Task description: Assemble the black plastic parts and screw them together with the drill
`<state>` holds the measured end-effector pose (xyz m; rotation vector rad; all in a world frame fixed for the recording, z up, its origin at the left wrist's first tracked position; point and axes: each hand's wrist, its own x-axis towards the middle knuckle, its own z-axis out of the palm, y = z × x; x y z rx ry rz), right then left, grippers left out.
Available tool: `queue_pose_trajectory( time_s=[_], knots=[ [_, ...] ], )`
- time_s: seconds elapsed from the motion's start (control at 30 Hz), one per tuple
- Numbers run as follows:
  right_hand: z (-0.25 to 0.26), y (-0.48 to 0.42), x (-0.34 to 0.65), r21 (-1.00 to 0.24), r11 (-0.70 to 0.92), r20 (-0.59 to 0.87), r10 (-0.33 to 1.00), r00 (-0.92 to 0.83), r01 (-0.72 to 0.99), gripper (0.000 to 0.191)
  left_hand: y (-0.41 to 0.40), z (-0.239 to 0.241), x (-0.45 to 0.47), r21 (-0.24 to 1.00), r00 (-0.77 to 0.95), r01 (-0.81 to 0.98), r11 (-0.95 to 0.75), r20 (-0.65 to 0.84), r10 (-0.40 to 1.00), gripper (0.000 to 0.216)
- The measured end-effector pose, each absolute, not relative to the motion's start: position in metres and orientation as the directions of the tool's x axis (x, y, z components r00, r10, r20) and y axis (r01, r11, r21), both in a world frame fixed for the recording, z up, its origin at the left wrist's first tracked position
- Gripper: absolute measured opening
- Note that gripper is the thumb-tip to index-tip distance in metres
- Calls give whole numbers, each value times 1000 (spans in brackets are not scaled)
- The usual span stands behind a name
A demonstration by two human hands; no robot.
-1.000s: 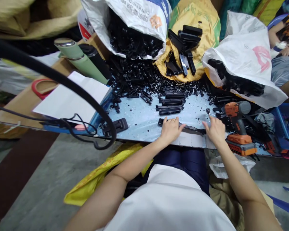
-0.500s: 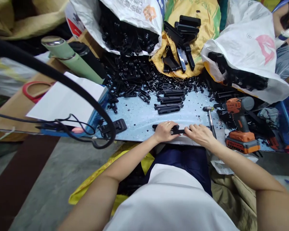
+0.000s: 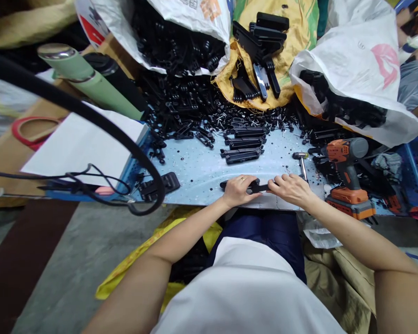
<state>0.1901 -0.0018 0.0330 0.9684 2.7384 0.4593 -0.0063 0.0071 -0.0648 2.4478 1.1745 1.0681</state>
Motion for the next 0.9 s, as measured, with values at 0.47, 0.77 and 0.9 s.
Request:
queue_pose_trajectory(
  time_s=[0.47, 0.77, 0.9],
  knots=[
    [-19, 9, 219, 142, 690, 53, 710, -702, 709, 42, 59, -25, 23, 414, 525, 682, -603, 298, 798, 47],
    [-37, 11, 230, -95, 496, 194, 860, -473, 863, 33, 195, -17, 112, 295, 524, 775, -559, 196, 829, 24],
    [-23, 86, 240, -210, 138, 180, 979, -100, 968, 27, 200, -33, 124, 281, 538, 765, -579, 215, 815, 23]
  ],
)
